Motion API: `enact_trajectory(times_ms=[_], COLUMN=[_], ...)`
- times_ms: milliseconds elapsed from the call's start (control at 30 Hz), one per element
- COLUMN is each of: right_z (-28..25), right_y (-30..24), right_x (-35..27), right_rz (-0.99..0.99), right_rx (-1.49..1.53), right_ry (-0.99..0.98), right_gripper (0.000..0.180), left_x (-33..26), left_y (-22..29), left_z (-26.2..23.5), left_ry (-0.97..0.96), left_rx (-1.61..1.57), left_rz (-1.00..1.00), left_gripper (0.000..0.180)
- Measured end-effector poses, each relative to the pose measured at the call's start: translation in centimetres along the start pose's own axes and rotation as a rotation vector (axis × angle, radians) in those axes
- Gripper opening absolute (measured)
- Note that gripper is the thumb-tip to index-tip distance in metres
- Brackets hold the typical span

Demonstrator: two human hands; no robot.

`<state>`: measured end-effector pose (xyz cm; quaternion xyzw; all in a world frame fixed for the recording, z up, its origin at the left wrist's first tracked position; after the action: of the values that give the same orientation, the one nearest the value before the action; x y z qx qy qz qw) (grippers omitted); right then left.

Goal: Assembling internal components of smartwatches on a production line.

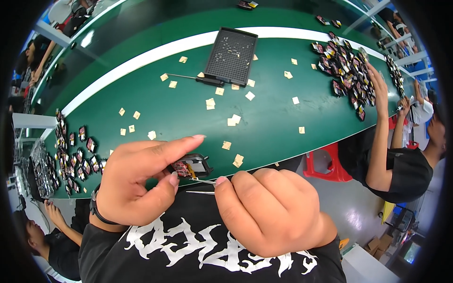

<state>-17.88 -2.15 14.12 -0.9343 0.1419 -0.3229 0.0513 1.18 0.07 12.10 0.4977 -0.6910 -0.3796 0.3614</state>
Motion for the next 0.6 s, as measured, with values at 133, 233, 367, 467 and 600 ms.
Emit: enact_trajectory(times_ms=[133, 233, 367, 467, 600], right_z=[0.6, 1.2, 2.4, 2.5, 3.1], right_y=[-1.1, -1.6, -2.0, -2.8, -3.4], right_x=[1.2, 1.8, 2.5, 3.1, 4.2], right_rz=[-0.049, -0.073, -0.103, -0.145, -0.117], right_rx=[-0.021, -0.025, -0.025, -0.050, -0.015], right_ry=[-0.029, -0.057, -0.083, -0.074, -0.185], right_gripper=[0.026, 0.024, 0.021, 0.020, 0.029], left_x=[-1.1, -1.9, -2.6, -3.5, -4.1], left_y=[0.3, 0.3, -0.3, 0.1, -0.9], left_z=[-0.7, -1.1, -1.8, -2.2, -3.1], left_ry=[0.051, 0.077, 0.082, 0.102, 0.095], left_rx=[0.069, 0.099, 0.134, 0.156, 0.126], left_rz=[0.040, 0.071, 0.046, 0.067, 0.038], left_gripper=[0.058, 0.059, 0.061, 0.062, 0.062])
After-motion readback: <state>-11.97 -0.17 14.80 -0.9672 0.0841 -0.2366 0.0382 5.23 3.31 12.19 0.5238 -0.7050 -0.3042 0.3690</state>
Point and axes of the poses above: each hand's wrist, its own x-axis towards the middle knuckle, its own z-axis out of the palm, y = z × x, the point moved 5 cm from there along x, towards the middle knuckle, and after that the axes turned 6 degrees about x, right-handed, at the moved point
